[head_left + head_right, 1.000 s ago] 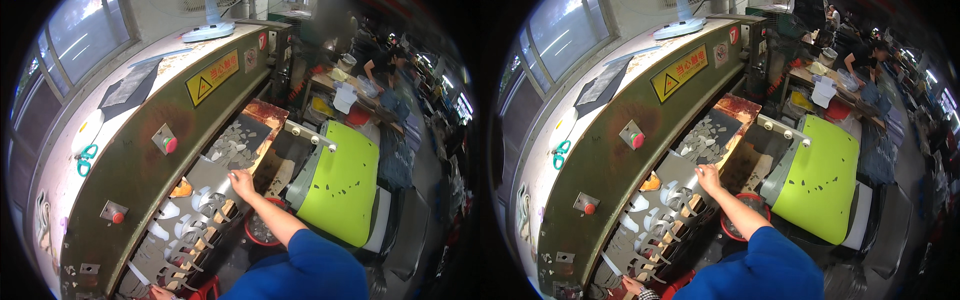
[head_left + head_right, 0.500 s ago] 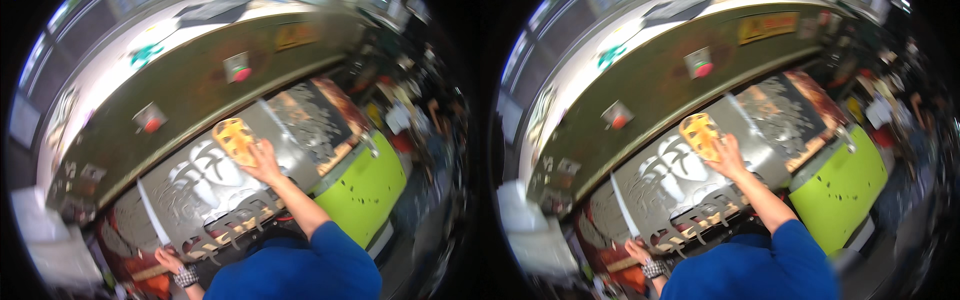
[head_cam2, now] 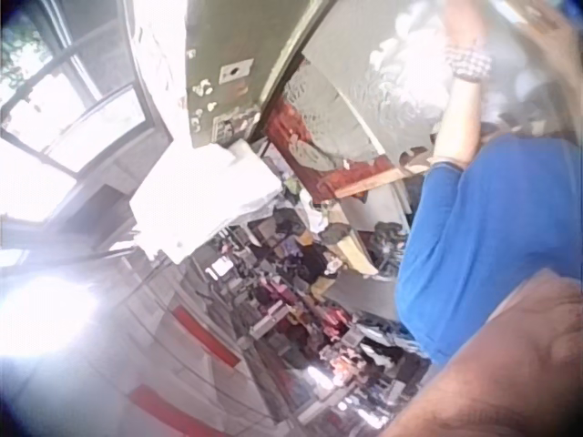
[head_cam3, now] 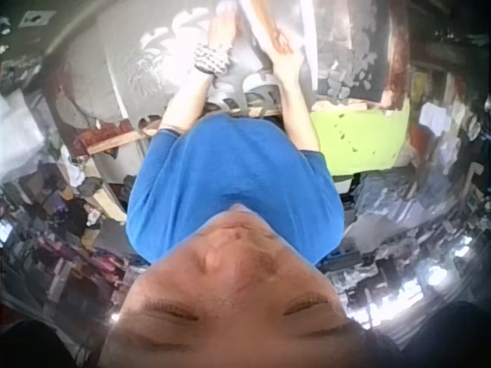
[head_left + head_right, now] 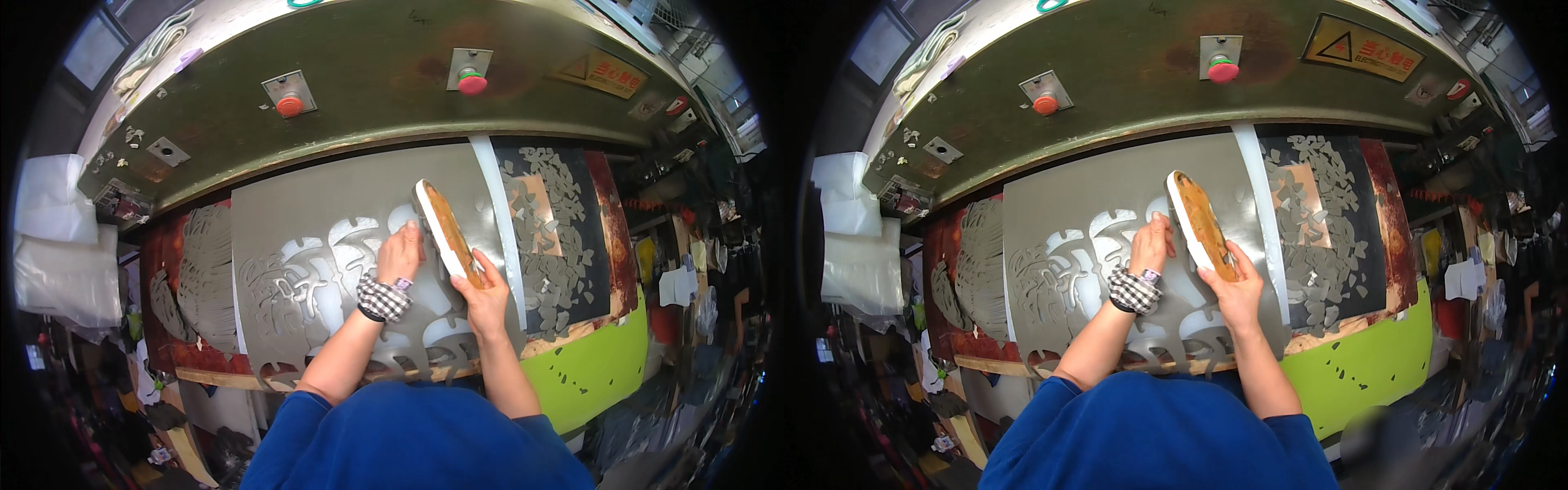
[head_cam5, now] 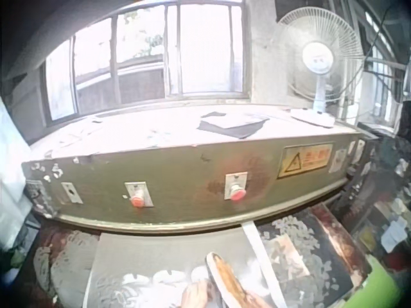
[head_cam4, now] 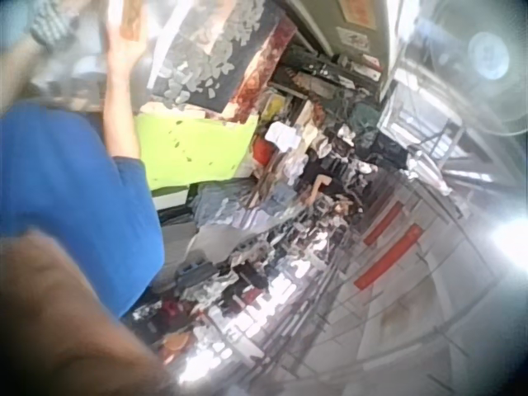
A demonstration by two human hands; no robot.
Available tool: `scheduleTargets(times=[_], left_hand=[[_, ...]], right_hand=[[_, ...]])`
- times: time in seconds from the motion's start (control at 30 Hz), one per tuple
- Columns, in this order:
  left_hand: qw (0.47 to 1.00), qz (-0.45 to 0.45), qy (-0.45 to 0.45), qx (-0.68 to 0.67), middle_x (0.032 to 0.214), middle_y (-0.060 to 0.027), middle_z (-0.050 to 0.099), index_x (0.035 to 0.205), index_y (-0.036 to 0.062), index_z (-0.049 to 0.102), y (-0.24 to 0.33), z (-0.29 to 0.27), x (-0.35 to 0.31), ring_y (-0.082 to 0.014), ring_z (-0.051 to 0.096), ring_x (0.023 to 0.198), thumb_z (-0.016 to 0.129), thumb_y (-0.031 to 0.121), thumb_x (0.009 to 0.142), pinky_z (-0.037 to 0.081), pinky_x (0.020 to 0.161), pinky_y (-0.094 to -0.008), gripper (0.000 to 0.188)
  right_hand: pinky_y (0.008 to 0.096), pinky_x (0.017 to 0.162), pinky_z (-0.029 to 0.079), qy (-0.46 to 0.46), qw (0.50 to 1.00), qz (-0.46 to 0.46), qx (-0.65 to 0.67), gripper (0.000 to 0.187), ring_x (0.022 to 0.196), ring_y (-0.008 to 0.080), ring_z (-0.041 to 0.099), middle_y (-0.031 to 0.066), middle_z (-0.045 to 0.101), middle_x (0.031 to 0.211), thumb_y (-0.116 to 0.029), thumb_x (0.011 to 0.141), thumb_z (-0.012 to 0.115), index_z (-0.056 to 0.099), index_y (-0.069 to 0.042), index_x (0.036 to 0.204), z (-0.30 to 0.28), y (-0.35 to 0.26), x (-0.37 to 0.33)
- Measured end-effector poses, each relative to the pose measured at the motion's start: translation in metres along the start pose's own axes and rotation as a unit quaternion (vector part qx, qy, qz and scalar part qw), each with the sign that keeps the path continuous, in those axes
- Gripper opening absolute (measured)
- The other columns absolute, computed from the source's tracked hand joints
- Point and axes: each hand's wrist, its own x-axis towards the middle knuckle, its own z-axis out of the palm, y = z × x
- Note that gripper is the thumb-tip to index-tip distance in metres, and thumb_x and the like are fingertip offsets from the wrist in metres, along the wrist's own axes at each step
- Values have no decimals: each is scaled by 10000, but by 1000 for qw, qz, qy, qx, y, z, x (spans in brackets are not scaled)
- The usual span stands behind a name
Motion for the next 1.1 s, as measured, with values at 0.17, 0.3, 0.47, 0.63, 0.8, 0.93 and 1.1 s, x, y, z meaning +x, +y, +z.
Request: scheduleTargets(times=[0.17,0.3,0.47,0.63,0.8,0.93,1.1], left_hand=[[991,20,36,-126,753,-118,665,953,-33,625,-6,18,13,-152,617,525,460,333,1007,499,507,-297,405],[986,-56,148,50,774,-100,660,1050,-21,645,-27,-64,-1,-164,616,547,471,368,970,495,490,-300,434],[965,47,235,-102,766,3,565,935,12,626,-67,-191,-41,-61,470,589,479,341,1010,387,509,-213,368],[972,-99,210,-30,763,4,579,912,-13,617,-126,-231,-82,-58,468,597,488,329,1010,378,508,-221,378],[970,-33,239,20,711,27,553,858,18,603,-117,-237,-112,-47,466,569,448,267,1029,390,509,-216,340],[965,87,245,19,698,29,539,925,46,622,-63,-226,-123,-35,482,546,470,227,1020,400,475,-200,255],[967,62,217,-114,718,22,543,958,33,621,-47,-206,-111,-40,487,526,485,212,1014,414,484,-186,232]], right_hand=[[344,959,495,22,986,69,149,534,1050,212,613,182,605,1169,30,854,657,432,97,1334,-17,6,11],[569,1038,426,34,928,94,360,368,1124,345,573,198,580,1214,-171,998,484,467,66,1279,-47,-3,19],[608,1094,326,49,913,52,401,539,1231,433,464,236,488,1332,-325,993,489,372,37,1375,-86,-16,0],[657,1074,318,132,875,58,463,548,1291,510,347,264,362,1419,-306,985,513,341,-9,1412,-113,-13,-10],[268,784,483,370,887,-216,-175,487,878,149,590,98,645,1020,-147,859,727,560,-15,1297,-160,-29,-9],[282,765,477,423,854,-211,-215,486,838,151,569,68,634,1082,-250,852,744,600,-15,1252,-224,-38,1],[328,866,483,421,713,-163,-536,636,1030,238,630,166,622,1242,-312,793,790,560,3,1295,-279,6,-15]])
